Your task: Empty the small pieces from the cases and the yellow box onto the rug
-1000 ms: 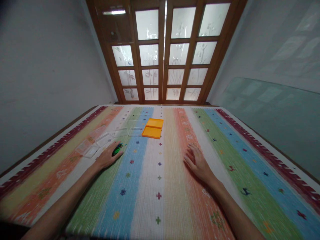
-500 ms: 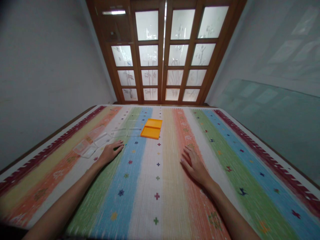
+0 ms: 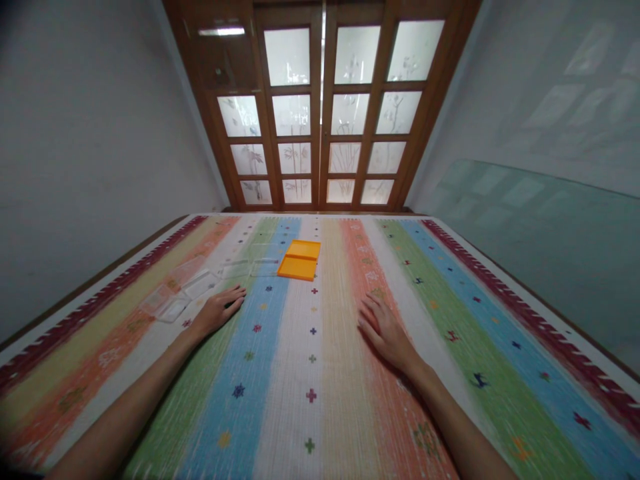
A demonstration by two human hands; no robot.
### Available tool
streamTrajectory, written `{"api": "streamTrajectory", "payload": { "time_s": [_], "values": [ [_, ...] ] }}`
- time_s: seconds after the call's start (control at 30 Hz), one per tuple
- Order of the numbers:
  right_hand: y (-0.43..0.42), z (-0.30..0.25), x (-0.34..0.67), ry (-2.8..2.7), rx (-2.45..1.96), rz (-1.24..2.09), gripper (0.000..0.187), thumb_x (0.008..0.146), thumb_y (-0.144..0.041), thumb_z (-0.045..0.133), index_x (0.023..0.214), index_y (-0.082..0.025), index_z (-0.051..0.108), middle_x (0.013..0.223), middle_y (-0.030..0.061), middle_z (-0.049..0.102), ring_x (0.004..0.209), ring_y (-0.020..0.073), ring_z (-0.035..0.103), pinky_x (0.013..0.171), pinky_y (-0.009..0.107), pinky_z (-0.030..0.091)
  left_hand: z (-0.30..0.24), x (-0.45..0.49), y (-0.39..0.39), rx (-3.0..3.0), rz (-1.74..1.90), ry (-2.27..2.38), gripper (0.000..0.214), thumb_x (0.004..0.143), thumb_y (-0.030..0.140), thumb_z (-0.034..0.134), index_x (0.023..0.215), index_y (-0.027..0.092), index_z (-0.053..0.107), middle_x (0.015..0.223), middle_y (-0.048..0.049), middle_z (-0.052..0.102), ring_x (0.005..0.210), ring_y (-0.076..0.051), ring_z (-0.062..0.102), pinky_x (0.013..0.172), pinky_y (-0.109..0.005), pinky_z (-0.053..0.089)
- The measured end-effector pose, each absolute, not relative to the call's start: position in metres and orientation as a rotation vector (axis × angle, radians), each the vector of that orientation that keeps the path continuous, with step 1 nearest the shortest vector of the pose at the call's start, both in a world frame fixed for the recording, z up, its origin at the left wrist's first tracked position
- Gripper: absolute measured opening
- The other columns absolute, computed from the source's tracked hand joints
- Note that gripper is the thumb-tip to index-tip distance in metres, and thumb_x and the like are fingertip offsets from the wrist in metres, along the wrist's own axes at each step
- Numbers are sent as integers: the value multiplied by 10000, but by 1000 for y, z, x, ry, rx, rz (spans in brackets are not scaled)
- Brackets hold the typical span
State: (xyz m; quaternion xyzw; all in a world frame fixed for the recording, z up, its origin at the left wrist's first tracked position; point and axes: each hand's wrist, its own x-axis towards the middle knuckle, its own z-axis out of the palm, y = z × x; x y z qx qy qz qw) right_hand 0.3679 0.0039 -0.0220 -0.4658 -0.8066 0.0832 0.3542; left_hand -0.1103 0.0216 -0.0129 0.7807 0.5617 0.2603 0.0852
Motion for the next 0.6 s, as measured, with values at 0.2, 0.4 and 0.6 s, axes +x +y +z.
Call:
{"api": "streamTrajectory", "payload": {
  "time_s": [0.2, 0.4, 0.6],
  "values": [
    [3, -22, 368, -2103, -1204, 194, 396, 994, -428, 490, 1341, -236, 501, 1426, 164, 517, 1313, 334, 532, 1097, 584, 444, -11, -121, 12, 2312, 889, 1742, 425, 938, 553, 439, 922, 238, 725, 1271, -92, 701, 1203, -278, 648, 1081, -494, 495],
    [4, -22, 367, -2099, -1187, 179, 419, 994, -415, 491, 1369, -230, 473, 1429, 173, 509, 1320, 337, 524, 1096, 595, 436, -12, -122, 10, 2323, 761, 1796, 557, 937, 618, 439, 1262, 204, 622, 1446, -118, 576, 1422, -299, 441, 1185, -522, 355],
    [5, -25, 366, -2100, -1179, 176, 425, 993, -428, 489, 1369, -232, 484, 1426, 172, 513, 1321, 333, 523, 1100, 576, 438, -16, -124, 19, 2316, 850, 1756, 447, 936, 574, 447, 1061, 202, 662, 1286, -141, 669, 1220, -293, 616, 1089, -486, 469]
  ]
}}
